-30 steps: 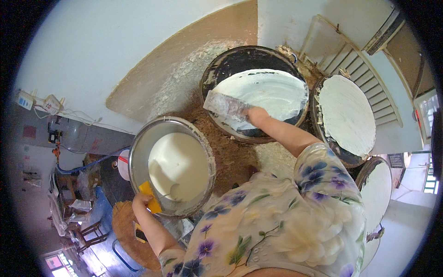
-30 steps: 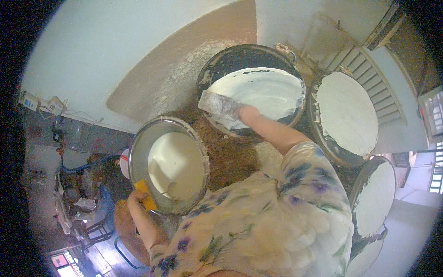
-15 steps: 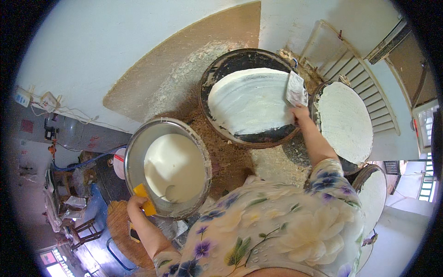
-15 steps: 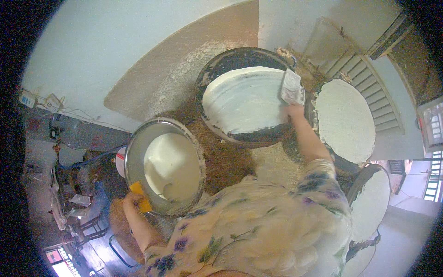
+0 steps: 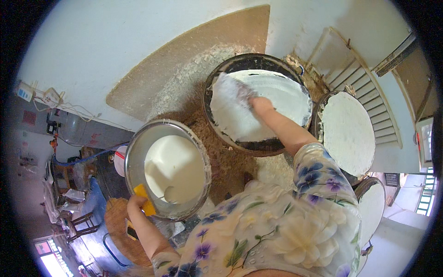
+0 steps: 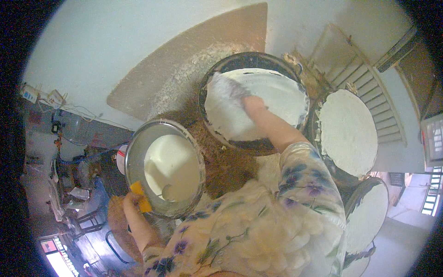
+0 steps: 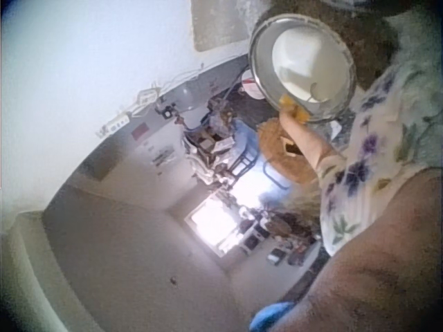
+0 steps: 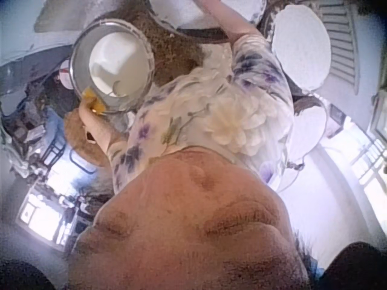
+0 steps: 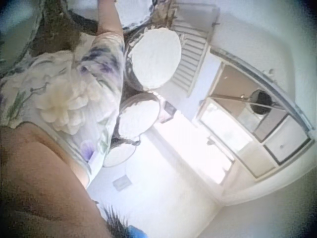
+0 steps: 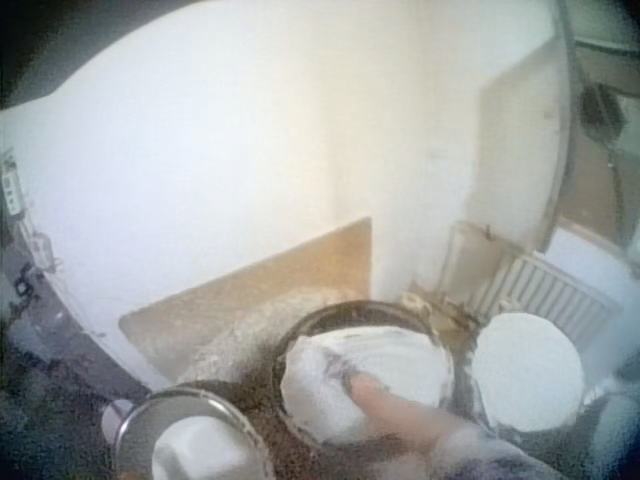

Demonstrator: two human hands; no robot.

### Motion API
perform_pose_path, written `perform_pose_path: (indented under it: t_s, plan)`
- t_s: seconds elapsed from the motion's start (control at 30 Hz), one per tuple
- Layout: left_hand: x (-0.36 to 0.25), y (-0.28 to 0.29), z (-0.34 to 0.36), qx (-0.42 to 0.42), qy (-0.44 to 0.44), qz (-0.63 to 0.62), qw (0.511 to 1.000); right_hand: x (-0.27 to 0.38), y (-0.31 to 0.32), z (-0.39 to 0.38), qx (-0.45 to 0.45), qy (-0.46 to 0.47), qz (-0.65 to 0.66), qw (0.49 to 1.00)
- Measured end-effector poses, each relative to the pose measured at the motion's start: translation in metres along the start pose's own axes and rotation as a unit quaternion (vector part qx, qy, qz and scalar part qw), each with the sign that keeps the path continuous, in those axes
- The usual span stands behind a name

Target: The person scoops white batter from a large metal bowl using a ladle and pours it into several round molds. They then use a yellow plastic scraper to spread the batter evenly across the surface of each mold. The person repeats this process for multiple molds, occasionally lifting a finished layer to transfer it to a larger tray.

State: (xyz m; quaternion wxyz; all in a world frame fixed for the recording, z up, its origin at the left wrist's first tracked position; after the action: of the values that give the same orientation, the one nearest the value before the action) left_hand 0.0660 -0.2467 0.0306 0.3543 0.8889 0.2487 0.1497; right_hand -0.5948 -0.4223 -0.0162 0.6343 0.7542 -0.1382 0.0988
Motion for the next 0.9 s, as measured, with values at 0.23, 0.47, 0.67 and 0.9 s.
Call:
perform_pose_path:
  t_s: [0.23,0.47,0.67,0.9]
  plan:
    - [0.019,-0.002,0.006,0.005,0.06,0.02,0.998,-0.13,0.054,-0.046,-0.13,-0.188,0.049,0.972]
    - [0.05,-0.02,0.052,0.008,-0.017,-0.085,0.996,-0.128,0.002,-0.035,-0.127,-0.268,0.731,0.615]
    - [0.043,-0.016,0.04,-0.004,-0.02,-0.101,0.995,0.017,0.011,0.0,0.044,-0.066,0.374,0.924]
    - [0.004,-0.003,0.009,0.006,0.015,0.106,0.994,-0.007,0.027,0.048,-0.046,-0.04,0.02,0.998]
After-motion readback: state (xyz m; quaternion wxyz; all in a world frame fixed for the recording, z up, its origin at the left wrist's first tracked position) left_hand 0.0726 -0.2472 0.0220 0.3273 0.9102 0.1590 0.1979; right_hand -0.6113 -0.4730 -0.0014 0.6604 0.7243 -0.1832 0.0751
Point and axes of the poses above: each hand's wrist, its own z-axis towards the middle knuckle, its own y-axis out of the back of the hand, x = y × z, the point moved 5 cm from there along z, towards the middle knuckle, and after that the axes turned 10 degrees about z, right-handed, at the moved point
